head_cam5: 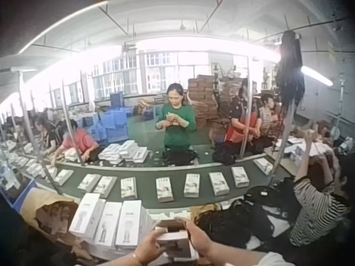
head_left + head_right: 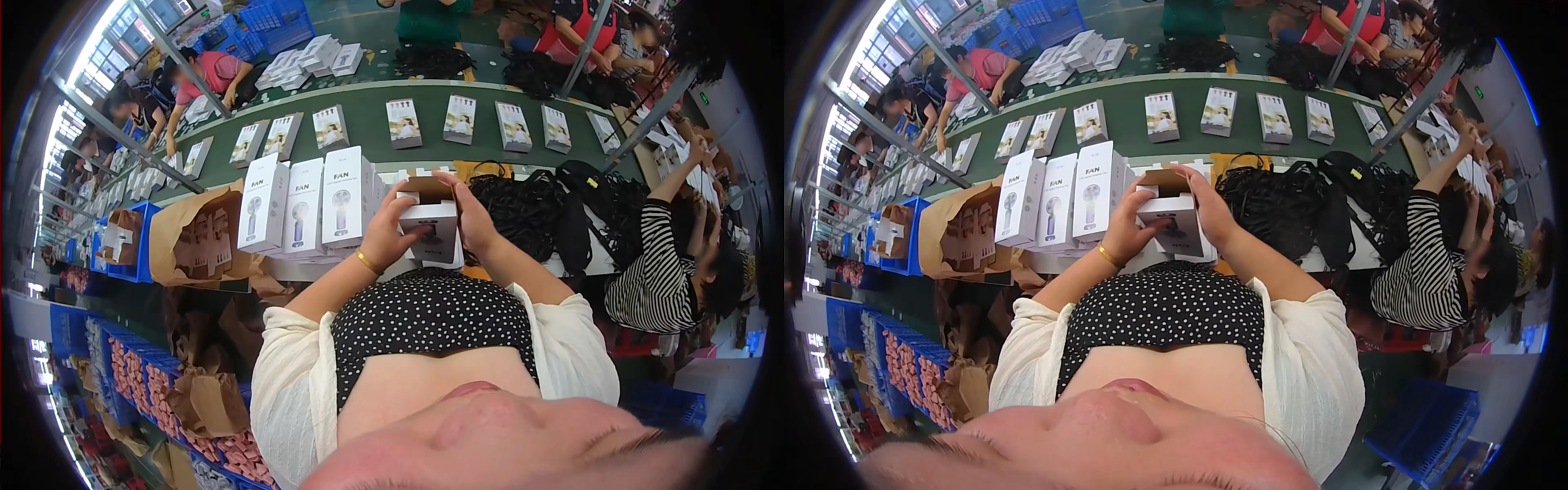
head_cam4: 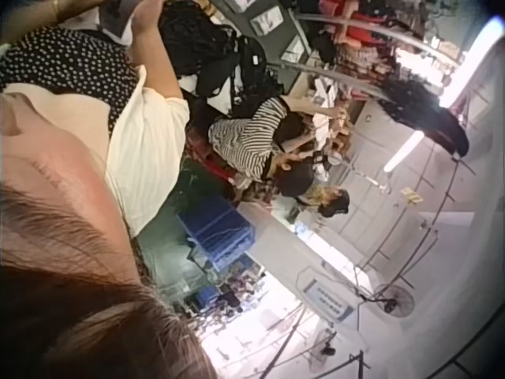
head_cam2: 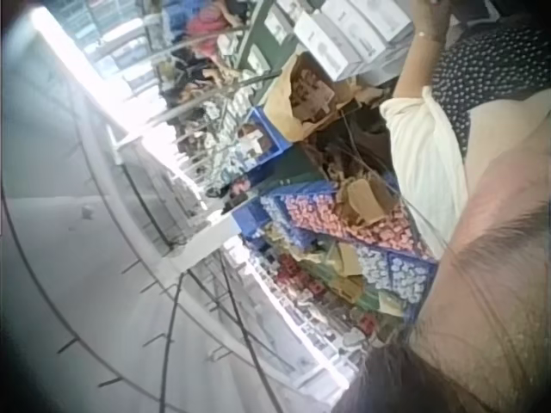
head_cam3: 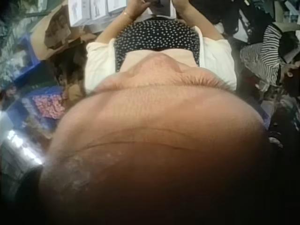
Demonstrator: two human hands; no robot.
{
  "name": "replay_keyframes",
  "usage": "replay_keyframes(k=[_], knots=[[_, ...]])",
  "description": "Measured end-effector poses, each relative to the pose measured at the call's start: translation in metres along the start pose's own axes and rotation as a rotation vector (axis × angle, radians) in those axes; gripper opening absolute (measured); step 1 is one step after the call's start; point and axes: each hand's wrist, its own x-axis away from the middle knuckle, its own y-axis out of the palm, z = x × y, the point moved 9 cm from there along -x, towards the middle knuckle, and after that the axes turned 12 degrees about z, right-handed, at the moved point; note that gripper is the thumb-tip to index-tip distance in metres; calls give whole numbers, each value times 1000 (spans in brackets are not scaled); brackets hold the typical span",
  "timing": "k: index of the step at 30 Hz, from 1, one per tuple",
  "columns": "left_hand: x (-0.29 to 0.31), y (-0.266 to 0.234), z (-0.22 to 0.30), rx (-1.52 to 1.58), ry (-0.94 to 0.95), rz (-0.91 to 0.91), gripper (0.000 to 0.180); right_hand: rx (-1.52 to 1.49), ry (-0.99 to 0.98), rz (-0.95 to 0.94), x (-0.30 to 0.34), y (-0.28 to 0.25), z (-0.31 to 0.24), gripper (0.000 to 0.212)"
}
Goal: The person folds cardboard packaging boxes, inserts handheld fans and straps inside, closes the boxes, and stacks the packaged fans before handing the stack across the table to a coworker.
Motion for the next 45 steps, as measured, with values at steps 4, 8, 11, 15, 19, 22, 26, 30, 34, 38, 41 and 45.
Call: replay_keyframes(k=[4, 8, 11, 15, 19, 22, 26, 30, 34, 38, 41, 45], knots=[[0, -3, 8, 22, 80, -54, 44, -165, 461, -139, 7, 7, 15, 35], [6, 0, 1, 62, -24, -98, 41, 161, 304, -422, 6, 18, 4, 39], [9, -5, 6, 48, 23, -41, 42, 475, 285, -475, 11, 22, -3, 36], [8, -6, 11, 48, 7, -24, 44, 451, 362, -412, 7, 19, 4, 34], [7, -8, 15, 25, -2, -37, 43, 437, 397, -273, 5, 15, 13, 32], [9, -13, 17, 21, -35, -22, 43, 509, 333, -262, 2, 17, 16, 30], [17, -35, 16, -51, -7, 105, 43, 452, 210, -307, 1, 29, 14, 25], [45, -85, -38, 146, -627, 403, 35, 145, -14, -27, -26, 1, -10, 27], [95, -118, -85, 875, -1027, 771, 27, 250, -109, 198, -56, -61, 11, 24], [131, -133, -84, 901, -1195, 957, 26, 620, 81, 136, -76, -109, 100, 33], [152, -141, -107, 837, -1234, 986, 24, 1157, -44, 9, -81, -106, 132, 53], [169, -149, -122, 751, -1297, 1034, 23, 1510, 94, 36, -69, -77, 127, 75]])
